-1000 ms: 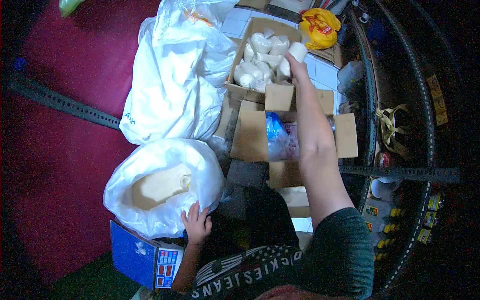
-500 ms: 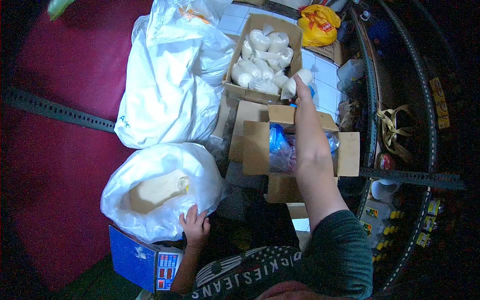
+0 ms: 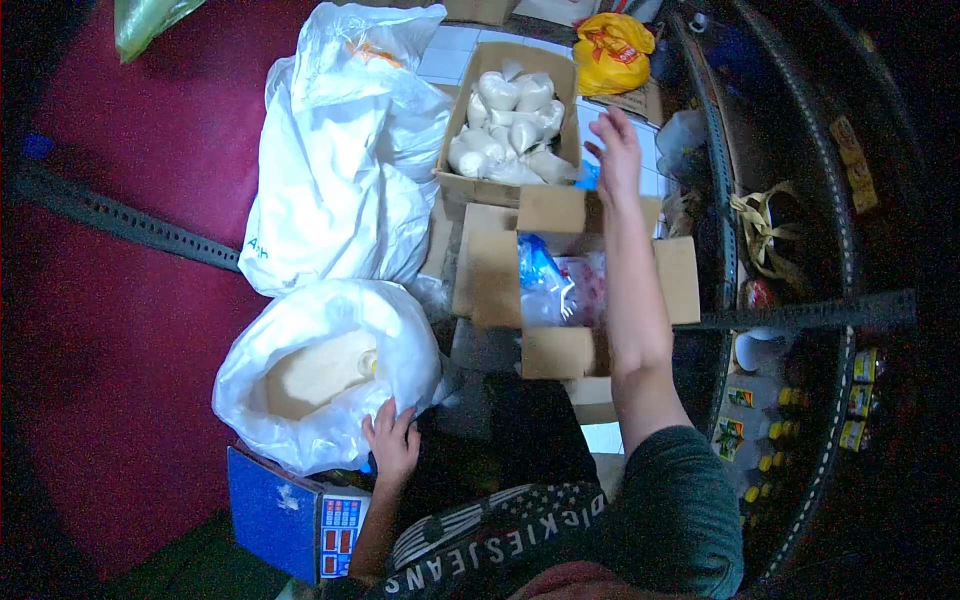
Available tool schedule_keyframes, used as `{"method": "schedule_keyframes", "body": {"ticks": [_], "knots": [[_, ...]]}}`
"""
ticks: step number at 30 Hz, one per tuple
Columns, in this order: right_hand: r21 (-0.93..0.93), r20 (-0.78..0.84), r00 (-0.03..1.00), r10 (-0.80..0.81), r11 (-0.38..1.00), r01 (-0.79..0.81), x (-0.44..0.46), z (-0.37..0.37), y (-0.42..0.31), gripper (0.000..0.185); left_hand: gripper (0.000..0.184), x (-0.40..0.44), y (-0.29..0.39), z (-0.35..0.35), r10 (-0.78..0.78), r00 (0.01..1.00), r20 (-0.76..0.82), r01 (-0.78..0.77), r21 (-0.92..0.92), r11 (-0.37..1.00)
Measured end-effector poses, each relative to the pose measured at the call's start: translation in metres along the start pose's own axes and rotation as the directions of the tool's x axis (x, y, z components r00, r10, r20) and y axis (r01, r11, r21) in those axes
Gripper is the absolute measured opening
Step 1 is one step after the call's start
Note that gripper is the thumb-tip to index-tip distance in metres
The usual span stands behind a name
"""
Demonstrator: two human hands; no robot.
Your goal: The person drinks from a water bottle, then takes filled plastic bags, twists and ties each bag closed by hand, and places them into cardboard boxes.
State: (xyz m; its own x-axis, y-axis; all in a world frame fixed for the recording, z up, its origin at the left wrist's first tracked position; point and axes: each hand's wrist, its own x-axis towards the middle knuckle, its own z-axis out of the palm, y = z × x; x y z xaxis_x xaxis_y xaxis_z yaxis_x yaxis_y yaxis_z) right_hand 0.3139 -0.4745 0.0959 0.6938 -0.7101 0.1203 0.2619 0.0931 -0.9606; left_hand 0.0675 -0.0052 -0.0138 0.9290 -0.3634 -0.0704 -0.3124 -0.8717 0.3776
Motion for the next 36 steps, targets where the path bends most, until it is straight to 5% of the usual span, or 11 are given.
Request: {"method": "schedule_keyframes", "body": {"ticks": [1, 4, 7, 10, 13, 18, 21, 24, 27, 33, 36], "knots": [[0.112, 0.05, 0.998, -0.048, 0.993, 0.042, -0.023, -0.005, -0.035, 0.039, 0.035, 0.0, -0.002, 0.004, 0.01, 1.0, -0.02, -0.01, 0.014, 1.0], [0.017, 0.155, 0.968, -0.197, 0.98, 0.197, -0.088, -0.052, -0.102, 0.035, 0.035, -0.006, 0.002, 0.005, 0.019, 0.999, -0.037, -0.019, 0.003, 1.0], [-0.048, 0.174, 0.982, -0.077, 0.995, 0.087, -0.136, -0.134, -0.107, 0.033, 0.035, 0.0, 0.018, -0.001, 0.056, 0.994, -0.09, -0.054, 0.02, 0.998], [-0.043, -0.01, 0.997, 0.083, 0.996, -0.083, -0.193, -0.208, -0.095, 0.027, 0.035, -0.014, -0.004, 0.025, 0.069, 0.994, -0.09, -0.062, 0.082, 0.995], [-0.148, -0.19, 0.965, 0.178, 0.967, -0.207, -0.251, -0.276, -0.047, 0.021, 0.036, -0.012, 0.01, 0.013, 0.046, 0.997, -0.063, -0.045, 0.018, 0.999], [-0.463, -0.163, 0.944, 0.288, 0.823, -0.331, -0.338, -0.333, 0.063, 0.021, 0.047, -0.024, 0.003, 0.02, 0.094, 0.989, -0.11, -0.081, 0.119, 0.99], [-0.735, -0.09, 0.836, 0.541, 0.531, -0.423, -0.359, -0.345, 0.123, 0.03, 0.052, -0.029, 0.009, 0.019, 0.103, 0.979, -0.173, -0.08, 0.135, 0.988], [-0.767, 0.104, 0.827, 0.553, 0.574, -0.287, -0.359, -0.293, 0.103, 0.04, 0.056, -0.031, 0.022, 0.01, 0.108, 0.973, -0.202, -0.081, 0.136, 0.987], [-0.787, 0.338, 0.845, 0.414, 0.617, 0.012, -0.359, -0.272, 0.154, 0.046, 0.055, -0.033, 0.021, 0.006, 0.131, 0.968, -0.213, -0.099, 0.153, 0.983], [-0.937, 0.273, 0.873, 0.404, 0.319, 0.145, -0.36, -0.262, 0.25, 0.038, 0.05, -0.03, 0.019, 0.01, 0.116, 0.979, -0.168, -0.087, 0.168, 0.982], [-0.907, 0.319, 0.88, 0.353, 0.382, 0.175, -0.364, -0.258, 0.223, 0.034, 0.05, -0.032, 0.022, 0.007, 0.113, 0.98, -0.166, -0.082, 0.187, 0.979]]}}
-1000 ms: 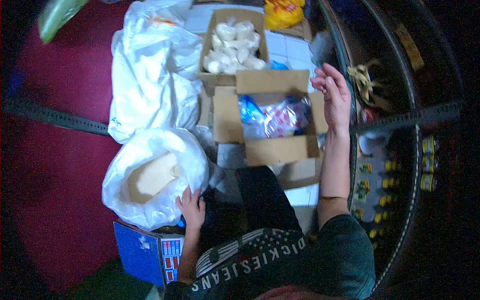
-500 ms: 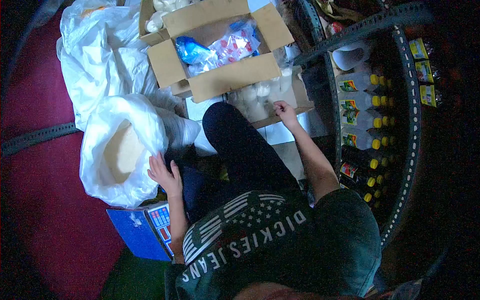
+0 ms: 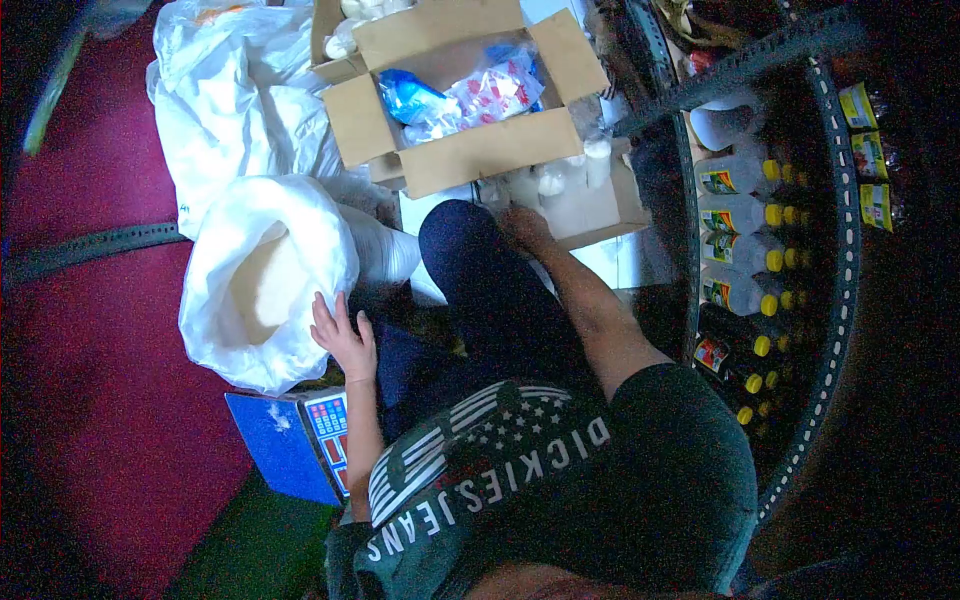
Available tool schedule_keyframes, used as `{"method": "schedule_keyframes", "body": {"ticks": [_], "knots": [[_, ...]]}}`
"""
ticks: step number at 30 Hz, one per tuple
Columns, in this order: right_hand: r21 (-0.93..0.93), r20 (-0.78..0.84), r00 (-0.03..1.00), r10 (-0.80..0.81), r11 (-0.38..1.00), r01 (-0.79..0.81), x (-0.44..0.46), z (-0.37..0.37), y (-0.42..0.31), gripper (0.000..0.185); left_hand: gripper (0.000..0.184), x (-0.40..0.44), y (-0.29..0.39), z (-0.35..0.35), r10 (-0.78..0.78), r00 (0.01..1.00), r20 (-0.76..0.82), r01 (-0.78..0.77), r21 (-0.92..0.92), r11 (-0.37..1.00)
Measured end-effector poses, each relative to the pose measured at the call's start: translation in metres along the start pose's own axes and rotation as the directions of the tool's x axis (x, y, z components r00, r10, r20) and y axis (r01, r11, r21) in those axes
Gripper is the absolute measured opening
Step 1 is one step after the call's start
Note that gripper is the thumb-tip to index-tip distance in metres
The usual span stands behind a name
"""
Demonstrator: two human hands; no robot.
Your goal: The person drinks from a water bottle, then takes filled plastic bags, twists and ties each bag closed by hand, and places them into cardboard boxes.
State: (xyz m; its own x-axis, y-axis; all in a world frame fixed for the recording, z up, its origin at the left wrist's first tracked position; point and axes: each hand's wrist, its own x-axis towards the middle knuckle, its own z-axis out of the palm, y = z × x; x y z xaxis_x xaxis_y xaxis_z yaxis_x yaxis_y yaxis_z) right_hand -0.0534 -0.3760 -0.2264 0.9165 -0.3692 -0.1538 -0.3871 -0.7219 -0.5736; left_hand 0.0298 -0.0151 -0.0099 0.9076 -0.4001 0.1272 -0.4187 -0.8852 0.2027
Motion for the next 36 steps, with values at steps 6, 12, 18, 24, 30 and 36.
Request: {"method": "schedule_keyframes", "body": {"ticks": [6, 12, 18, 24, 30, 36], "knots": [[0.616, 0.073, 0.989, 0.132, 0.773, -0.149, -0.074, -0.115, -0.067, 0.021, 0.046, -0.01, 0.003, -0.009, 0.038, 0.995, -0.09, -0.044, -0.062, 0.997], [0.246, -0.094, 0.986, -0.136, 0.957, 0.155, -0.087, -0.215, -0.117, 0.015, 0.047, -0.014, 0.035, -0.018, 0.119, 0.989, -0.088, -0.143, -0.35, 0.926], [0.262, -0.231, 0.883, -0.408, 0.848, 0.461, -0.092, -0.289, -0.201, 0.011, 0.05, 0.009, 0.081, -0.047, 0.324, 0.946, 0.021, -0.247, -0.599, 0.762], [0.305, -0.262, 0.832, -0.489, 0.776, 0.552, -0.106, -0.304, -0.248, 0.012, 0.061, 0.003, 0.045, -0.076, 0.093, 0.994, -0.054, -0.107, -0.592, 0.798], [0.349, -0.252, 0.695, -0.674, 0.606, 0.714, -0.108, -0.306, -0.293, 0.014, 0.093, -0.007, 0.089, -0.125, 0.301, 0.942, 0.147, -0.042, -0.839, 0.542], [0.386, -0.195, 0.624, -0.757, 0.526, 0.758, -0.113, -0.278, -0.304, 0.019, 0.09, -0.004, 0.136, -0.122, 0.46, 0.882, -0.099, -0.316, -0.849, 0.423]]}}
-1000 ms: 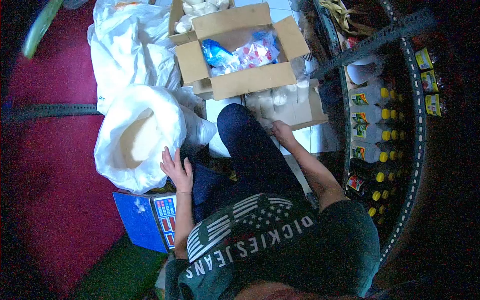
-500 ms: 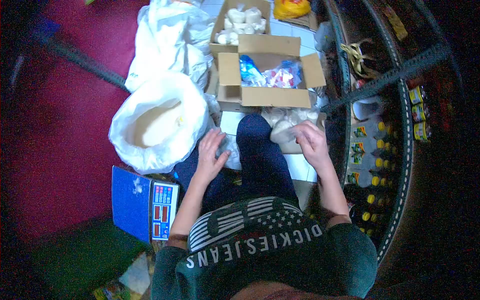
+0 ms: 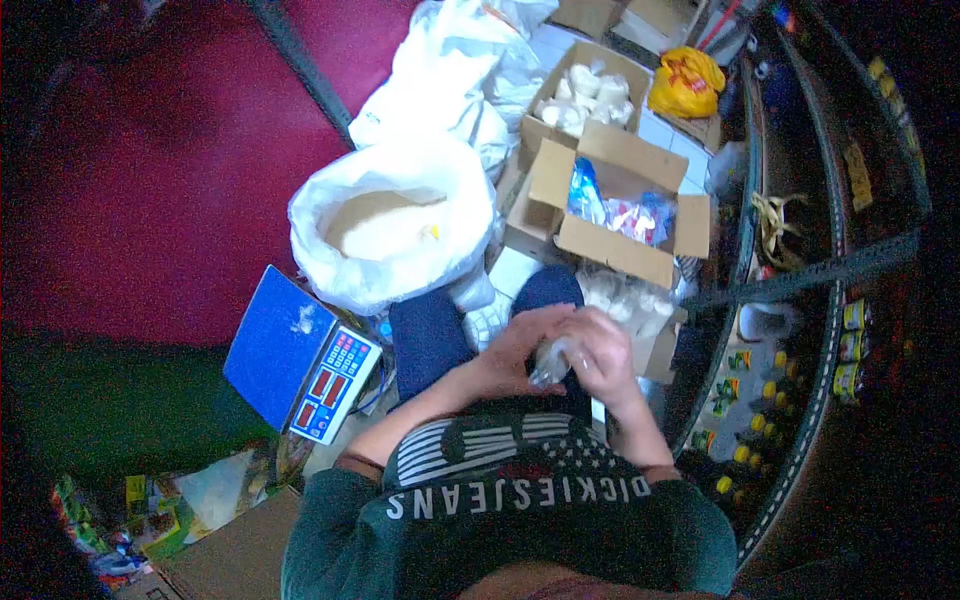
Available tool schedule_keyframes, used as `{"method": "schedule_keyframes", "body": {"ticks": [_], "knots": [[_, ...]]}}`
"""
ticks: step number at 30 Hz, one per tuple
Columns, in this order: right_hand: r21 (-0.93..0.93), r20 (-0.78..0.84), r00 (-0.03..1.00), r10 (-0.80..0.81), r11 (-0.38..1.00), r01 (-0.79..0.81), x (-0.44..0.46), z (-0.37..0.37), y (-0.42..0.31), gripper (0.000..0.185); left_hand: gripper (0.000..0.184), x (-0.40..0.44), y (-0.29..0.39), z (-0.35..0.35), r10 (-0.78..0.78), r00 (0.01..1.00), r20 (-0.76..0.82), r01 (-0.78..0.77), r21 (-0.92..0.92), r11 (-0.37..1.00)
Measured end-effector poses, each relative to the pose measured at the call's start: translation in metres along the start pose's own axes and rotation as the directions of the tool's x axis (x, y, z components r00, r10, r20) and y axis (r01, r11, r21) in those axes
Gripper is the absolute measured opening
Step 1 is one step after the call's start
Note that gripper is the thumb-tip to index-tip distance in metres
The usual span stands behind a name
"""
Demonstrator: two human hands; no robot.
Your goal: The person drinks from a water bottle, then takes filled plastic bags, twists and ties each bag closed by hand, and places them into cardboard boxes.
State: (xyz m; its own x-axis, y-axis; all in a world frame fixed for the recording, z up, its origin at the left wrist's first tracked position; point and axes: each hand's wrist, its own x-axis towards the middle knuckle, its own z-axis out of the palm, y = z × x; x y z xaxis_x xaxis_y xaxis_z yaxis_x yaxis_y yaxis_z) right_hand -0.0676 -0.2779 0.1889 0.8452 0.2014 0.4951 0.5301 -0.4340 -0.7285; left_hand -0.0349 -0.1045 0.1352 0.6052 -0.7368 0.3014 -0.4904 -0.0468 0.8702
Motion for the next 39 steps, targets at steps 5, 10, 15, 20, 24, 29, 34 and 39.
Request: {"method": "schedule_keyframes", "body": {"ticks": [5, 10, 15, 20, 24, 29, 34, 39], "knots": [[0.092, -0.003, 0.992, 0.127, 0.988, -0.126, 0.004, 0.01, 0.004, 0.018, 0.079, -0.007, -0.014, 0.017, -0.047, 0.991, -0.123, 0.039, -0.069, 0.997], [0.142, 0.046, 0.995, 0.086, 0.986, -0.092, 0.017, 0.02, 0.029, 0.016, 0.078, -0.004, -0.019, 0.007, -0.227, 0.967, -0.116, 0.193, -0.246, 0.95], [-0.012, 0.255, 0.965, 0.061, 0.998, -0.06, 0.028, 0.048, 0.049, 0.014, 0.07, -0.017, -0.054, -0.003, -0.291, 0.944, -0.153, 0.246, -0.26, 0.934], [-0.001, 0.288, 0.951, 0.11, 0.993, -0.115, 0.034, 0.05, 0.039, 0.016, 0.057, -0.032, -0.101, 0.017, -0.336, 0.93, -0.152, 0.254, -0.397, 0.882], [-0.032, 0.31, 0.944, 0.115, 0.993, -0.11, 0.02, 0.046, 0.034, 0.019, 0.053, -0.023, -0.073, -0.001, -0.031, 0.964, -0.263, 0.025, -0.024, 0.999], [0.01, 0.225, 0.974, -0.019, 1.0, 0.017, 0.0, 0.044, 0.01, 0.02, 0.045, -0.039, -0.035, 0.003, 0.068, 0.955, -0.289, -0.026, 0.147, 0.989], [0.054, 0.169, 0.985, 0.047, 0.997, -0.056, -0.019, 0.038, -0.047, 0.014, 0.037, -0.065, -0.007, 0.027, -0.004, 0.972, -0.236, -0.023, -0.11, 0.994], [0.004, 0.151, 0.988, -0.005, 1.0, 0.005, -0.048, 0.026, -0.071, 0.015, 0.025, -0.075, 0.03, 0.038, 0.099, 0.959, -0.265, -0.137, -0.128, 0.982]]}}
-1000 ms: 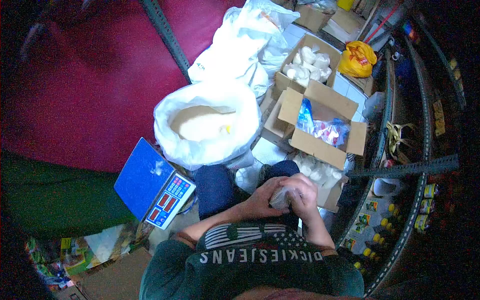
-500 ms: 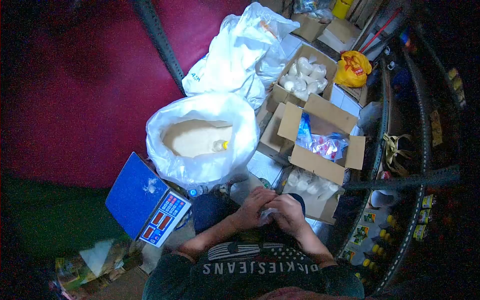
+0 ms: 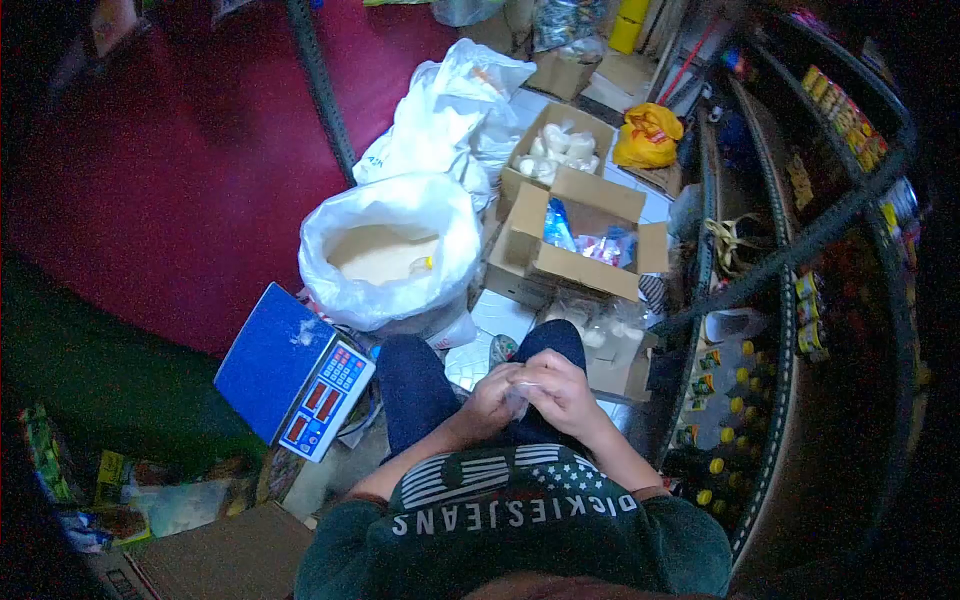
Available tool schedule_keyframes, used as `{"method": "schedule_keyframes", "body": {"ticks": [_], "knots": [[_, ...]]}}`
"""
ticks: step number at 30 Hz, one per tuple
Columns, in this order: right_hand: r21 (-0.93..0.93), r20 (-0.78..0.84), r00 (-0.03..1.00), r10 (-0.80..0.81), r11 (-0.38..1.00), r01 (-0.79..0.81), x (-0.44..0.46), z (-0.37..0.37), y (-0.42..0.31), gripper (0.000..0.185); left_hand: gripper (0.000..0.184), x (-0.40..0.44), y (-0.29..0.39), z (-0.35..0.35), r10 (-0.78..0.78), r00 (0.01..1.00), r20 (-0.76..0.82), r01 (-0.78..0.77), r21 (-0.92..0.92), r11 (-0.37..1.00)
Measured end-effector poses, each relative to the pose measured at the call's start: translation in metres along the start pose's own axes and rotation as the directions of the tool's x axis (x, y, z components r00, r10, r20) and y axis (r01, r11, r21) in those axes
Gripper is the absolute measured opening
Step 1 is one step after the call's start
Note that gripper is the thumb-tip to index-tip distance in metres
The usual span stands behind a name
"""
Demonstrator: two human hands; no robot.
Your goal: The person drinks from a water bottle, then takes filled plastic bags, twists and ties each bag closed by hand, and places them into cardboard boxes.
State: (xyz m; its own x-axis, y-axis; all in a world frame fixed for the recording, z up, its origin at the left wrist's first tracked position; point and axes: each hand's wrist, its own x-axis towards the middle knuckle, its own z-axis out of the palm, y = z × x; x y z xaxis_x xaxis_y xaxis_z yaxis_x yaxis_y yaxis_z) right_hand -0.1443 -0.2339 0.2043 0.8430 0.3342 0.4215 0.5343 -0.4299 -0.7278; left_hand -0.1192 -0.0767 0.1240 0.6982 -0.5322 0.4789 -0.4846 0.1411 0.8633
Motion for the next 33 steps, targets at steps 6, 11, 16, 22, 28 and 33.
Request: {"method": "schedule_keyframes", "body": {"ticks": [6, 11, 16, 22, 28, 33], "knots": [[-0.027, 0.001, 1.0, 0.025, 0.999, -0.025, -0.028, -0.016, -0.011, 0.021, 0.02, -0.006, 0.025, 0.023, -0.15, 0.988, -0.047, 0.148, -0.049, 0.988], [0.147, -0.054, 0.997, 0.047, 0.988, -0.038, -0.03, -0.019, 0.013, 0.046, 0.023, 0.023, 0.043, 0.007, -0.227, 0.937, -0.266, 0.068, -0.499, 0.864], [0.649, -0.034, 0.941, 0.338, 0.723, -0.237, -0.042, 0.006, 0.05, 0.043, 0.032, 0.04, 0.094, -0.051, -0.125, 0.929, -0.347, 0.026, -0.275, 0.961], [0.686, 0.182, 0.894, 0.41, 0.599, -0.414, -0.043, 0.05, 0.065, 0.036, 0.028, -0.001, 0.074, -0.101, -0.082, 0.891, -0.446, 0.082, -0.02, 0.996], [0.71, 0.378, 0.776, 0.506, 0.379, -0.593, -0.03, 0.104, 0.081, 0.051, 0.031, -0.028, 0.03, -0.098, -0.212, 0.827, -0.52, 0.2, -0.08, 0.977], [0.864, 0.501, 0.669, 0.55, -0.271, -0.424, -0.01, 0.145, 0.125, 0.065, 0.033, 0.012, 0.118, -0.123, 0.08, 0.804, -0.589, -0.241, -0.199, 0.95]]}}
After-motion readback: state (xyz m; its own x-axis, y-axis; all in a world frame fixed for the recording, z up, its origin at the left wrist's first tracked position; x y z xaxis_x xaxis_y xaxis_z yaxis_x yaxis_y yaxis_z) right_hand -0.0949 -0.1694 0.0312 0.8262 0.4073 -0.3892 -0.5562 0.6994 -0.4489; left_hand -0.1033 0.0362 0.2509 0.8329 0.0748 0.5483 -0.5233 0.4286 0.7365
